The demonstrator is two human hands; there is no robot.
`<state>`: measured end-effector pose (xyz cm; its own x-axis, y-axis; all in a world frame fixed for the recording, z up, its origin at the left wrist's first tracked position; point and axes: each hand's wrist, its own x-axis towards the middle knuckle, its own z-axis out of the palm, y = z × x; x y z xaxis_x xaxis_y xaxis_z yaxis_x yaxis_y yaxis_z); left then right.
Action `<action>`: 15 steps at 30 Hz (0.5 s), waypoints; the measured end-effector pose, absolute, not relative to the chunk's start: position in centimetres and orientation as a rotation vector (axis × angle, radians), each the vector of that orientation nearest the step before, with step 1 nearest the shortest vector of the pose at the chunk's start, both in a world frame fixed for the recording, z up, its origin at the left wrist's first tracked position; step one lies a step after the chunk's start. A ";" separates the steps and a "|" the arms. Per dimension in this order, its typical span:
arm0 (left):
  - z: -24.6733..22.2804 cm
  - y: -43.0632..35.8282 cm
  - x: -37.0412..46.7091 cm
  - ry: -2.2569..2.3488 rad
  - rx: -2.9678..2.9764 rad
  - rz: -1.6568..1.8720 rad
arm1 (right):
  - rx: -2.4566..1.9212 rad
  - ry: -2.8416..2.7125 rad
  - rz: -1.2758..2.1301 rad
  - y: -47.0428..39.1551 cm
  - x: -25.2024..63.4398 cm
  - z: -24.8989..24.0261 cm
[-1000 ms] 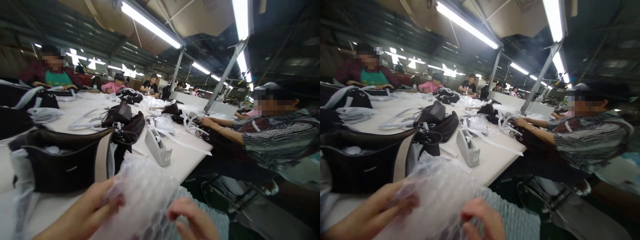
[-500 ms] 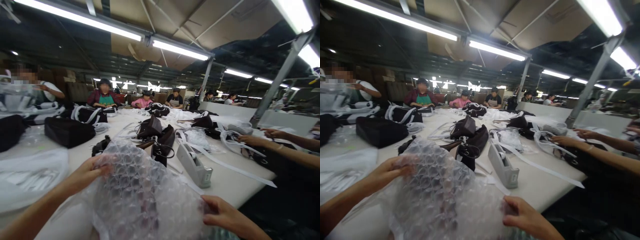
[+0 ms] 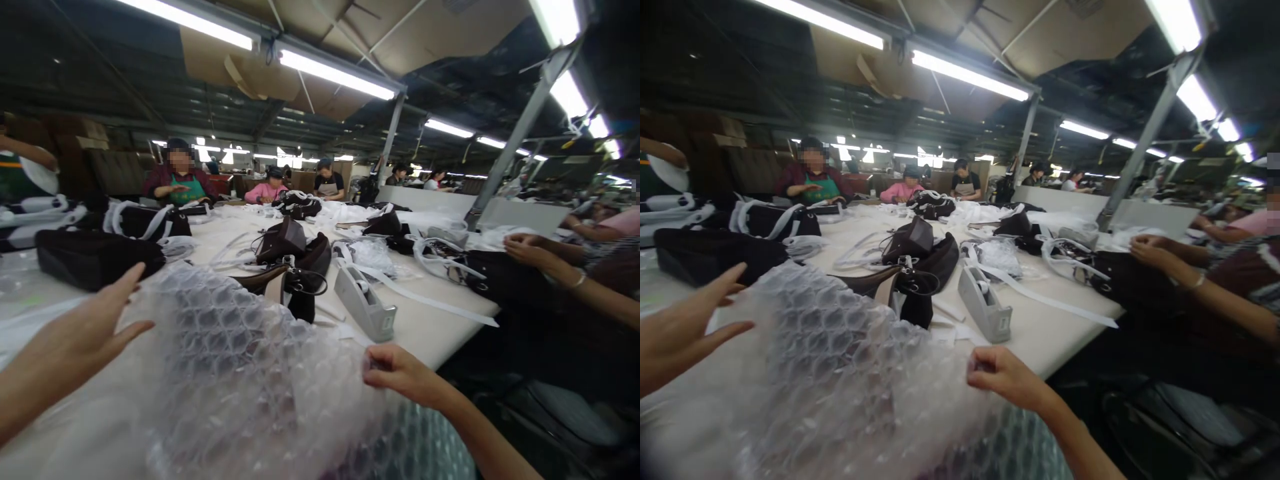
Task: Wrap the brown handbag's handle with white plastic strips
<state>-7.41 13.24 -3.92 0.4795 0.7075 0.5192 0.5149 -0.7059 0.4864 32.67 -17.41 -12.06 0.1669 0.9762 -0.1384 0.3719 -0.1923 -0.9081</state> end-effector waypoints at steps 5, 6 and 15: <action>-1.3 6.4 -2.2 0.605 2.996 1.161 | -1.599 -1.328 1.054 -15.1 30.2 -10.2; -1.0 4.2 -0.2 0.440 3.029 1.070 | -1.572 -1.344 1.061 -14.5 29.5 -9.9; -3.7 -2.1 10.2 0.360 2.933 -0.119 | -1.491 -1.415 1.177 -13.6 28.4 -10.1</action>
<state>10.18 -2.10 -3.67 0.9674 0.2321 -0.1012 0.2468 -0.9537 0.1719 28.41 -13.62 -10.10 -0.0360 0.9922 -0.1193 0.2984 -0.1032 -0.9488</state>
